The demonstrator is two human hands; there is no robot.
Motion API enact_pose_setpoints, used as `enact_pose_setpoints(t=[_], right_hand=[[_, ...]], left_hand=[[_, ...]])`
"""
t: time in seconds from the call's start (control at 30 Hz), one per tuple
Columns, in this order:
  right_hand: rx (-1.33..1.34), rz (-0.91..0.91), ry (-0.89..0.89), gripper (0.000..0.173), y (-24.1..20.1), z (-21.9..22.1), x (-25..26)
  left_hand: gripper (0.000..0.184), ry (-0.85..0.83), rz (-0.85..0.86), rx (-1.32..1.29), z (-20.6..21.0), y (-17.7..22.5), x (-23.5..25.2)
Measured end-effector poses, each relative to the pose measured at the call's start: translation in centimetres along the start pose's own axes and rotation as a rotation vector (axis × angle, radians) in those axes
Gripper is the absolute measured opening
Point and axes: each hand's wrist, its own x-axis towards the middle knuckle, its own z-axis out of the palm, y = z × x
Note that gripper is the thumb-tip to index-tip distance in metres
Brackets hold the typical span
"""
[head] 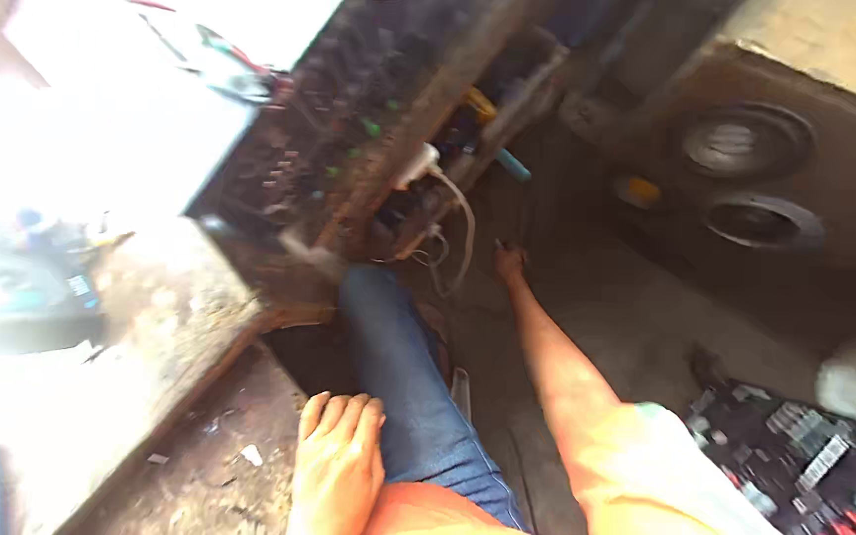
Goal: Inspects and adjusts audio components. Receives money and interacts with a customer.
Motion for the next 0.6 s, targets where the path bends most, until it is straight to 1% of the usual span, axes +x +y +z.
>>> enact_pose_setpoints(t=[0.07, 0.17, 0.2, 0.27, 0.33, 0.37, 0.43, 0.47, 0.53, 0.6], right_hand=[[0.035, -0.070, -0.064, 0.057, 1.0, 1.9, -1.1], [-0.015, -0.268, -0.088, 0.046, 0.1, 3.4, -3.8], [-0.012, -0.306, -0.098, 0.046, -0.8, 3.5, -5.1], [0.005, -0.315, -0.113, 0.046, -3.9, 2.8, -8.0], [0.076, -0.309, -0.107, 0.045, -7.0, 2.2, -10.0], [0.154, -0.295, -0.109, 0.045, -8.1, 2.1, -10.5], [0.381, -0.216, -0.083, 0.049, -8.6, 2.3, -10.3], [0.488, -0.188, -0.074, 0.048, -8.9, 2.3, -9.9], [0.727, -0.165, -0.066, 0.038, -9.3, 2.7, -8.4], [0.834, -0.129, -0.087, 0.037, -10.0, 2.2, -8.1]], left_hand=[[0.027, 0.008, -0.010, -0.005, 0.2, 0.0, -0.1], [0.024, -0.001, -0.006, -0.010, 0.4, 0.1, -0.2], [0.023, -0.004, -0.001, -0.015, 0.4, 0.1, -0.2], [0.023, -0.009, 0.003, -0.018, 0.4, 0.1, -0.1], [0.023, -0.005, 0.003, -0.025, 0.4, 0.0, 0.0], [0.023, -0.001, 0.000, -0.029, 0.4, 0.0, 0.1], [0.025, -0.010, 0.000, -0.049, 0.2, 0.0, -0.1], [0.027, -0.010, 0.008, -0.059, 0.2, 0.0, 0.0], [0.030, -0.015, 0.026, -0.072, 0.2, -0.2, 0.0], [0.031, -0.008, 0.044, -0.077, 0.2, -0.4, 0.0]])
